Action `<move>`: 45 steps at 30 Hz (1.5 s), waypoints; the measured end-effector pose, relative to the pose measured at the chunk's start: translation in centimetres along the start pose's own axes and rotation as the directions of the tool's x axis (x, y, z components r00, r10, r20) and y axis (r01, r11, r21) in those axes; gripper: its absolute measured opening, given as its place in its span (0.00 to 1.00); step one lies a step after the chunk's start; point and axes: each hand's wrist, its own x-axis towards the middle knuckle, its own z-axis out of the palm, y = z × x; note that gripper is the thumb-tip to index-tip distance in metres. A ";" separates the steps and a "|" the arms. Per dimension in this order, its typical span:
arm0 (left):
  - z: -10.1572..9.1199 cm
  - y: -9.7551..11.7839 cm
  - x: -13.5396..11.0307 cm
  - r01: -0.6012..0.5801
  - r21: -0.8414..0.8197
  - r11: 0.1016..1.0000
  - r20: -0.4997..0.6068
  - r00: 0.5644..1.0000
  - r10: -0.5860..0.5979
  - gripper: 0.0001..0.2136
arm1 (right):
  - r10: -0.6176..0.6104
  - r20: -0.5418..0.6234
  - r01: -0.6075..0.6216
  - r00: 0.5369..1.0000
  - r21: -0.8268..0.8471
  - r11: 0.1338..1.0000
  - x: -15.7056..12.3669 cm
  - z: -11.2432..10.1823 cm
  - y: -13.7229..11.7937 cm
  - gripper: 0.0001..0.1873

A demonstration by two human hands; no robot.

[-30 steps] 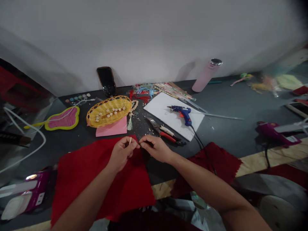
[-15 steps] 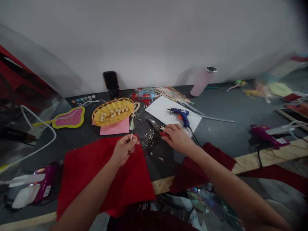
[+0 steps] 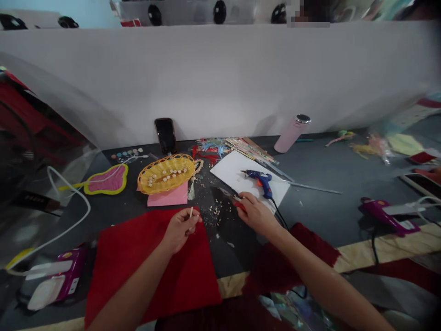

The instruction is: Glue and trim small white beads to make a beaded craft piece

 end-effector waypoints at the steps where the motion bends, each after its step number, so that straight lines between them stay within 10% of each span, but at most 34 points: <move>1: 0.1 0.1 0.0 0.007 0.002 1.000 -0.001 1.000 -0.007 0.12 | 0.040 -0.011 -0.039 0.999 0.095 0.995 0.2 -0.5 -0.1 0.07; 4: 0.4 0.4 0.7 0.016 0.014 1.000 0.005 1.000 -0.016 0.13 | 0.157 0.105 -0.188 0.982 0.457 0.870 1.0 -2.2 -1.0 0.11; 7: 1.0 1.2 2.1 0.007 0.016 1.000 0.003 1.000 -0.007 0.14 | 0.127 0.372 -0.382 0.919 0.770 0.510 1.6 -2.9 -2.4 0.15; 11: 2.3 3.2 3.7 -0.048 -0.010 0.999 0.012 0.999 0.048 0.12 | 0.040 0.383 -0.384 0.923 0.909 0.164 1.7 -2.2 -3.3 0.14; 13: 2.8 4.2 4.0 -0.074 -0.027 0.997 0.010 0.997 0.074 0.11 | 0.025 0.364 -0.361 0.931 0.910 0.206 1.3 -1.9 -3.1 0.16; 17: 3.2 5.1 4.1 -0.144 -0.087 0.986 -0.013 0.990 0.143 0.08 | 0.004 0.312 -0.262 0.950 0.789 0.556 0.2 -1.9 -2.4 0.19; 23: 3.3 4.5 4.1 -0.131 -0.119 0.984 -0.032 0.991 0.128 0.08 | -0.085 0.135 0.043 0.987 0.287 0.957 -0.9 -1.4 -3.1 0.20; 30: 3.3 4.0 3.7 -0.143 -0.091 0.986 -0.054 0.989 0.139 0.11 | -0.106 0.096 0.107 0.990 -0.009 0.994 -1.6 -0.9 -3.8 0.17; 45: 2.9 3.2 2.7 -0.153 -0.080 0.985 -0.060 0.987 0.149 0.11 | -0.155 0.061 0.161 0.986 -0.110 0.981 -2.4 -0.6 -4.9 0.15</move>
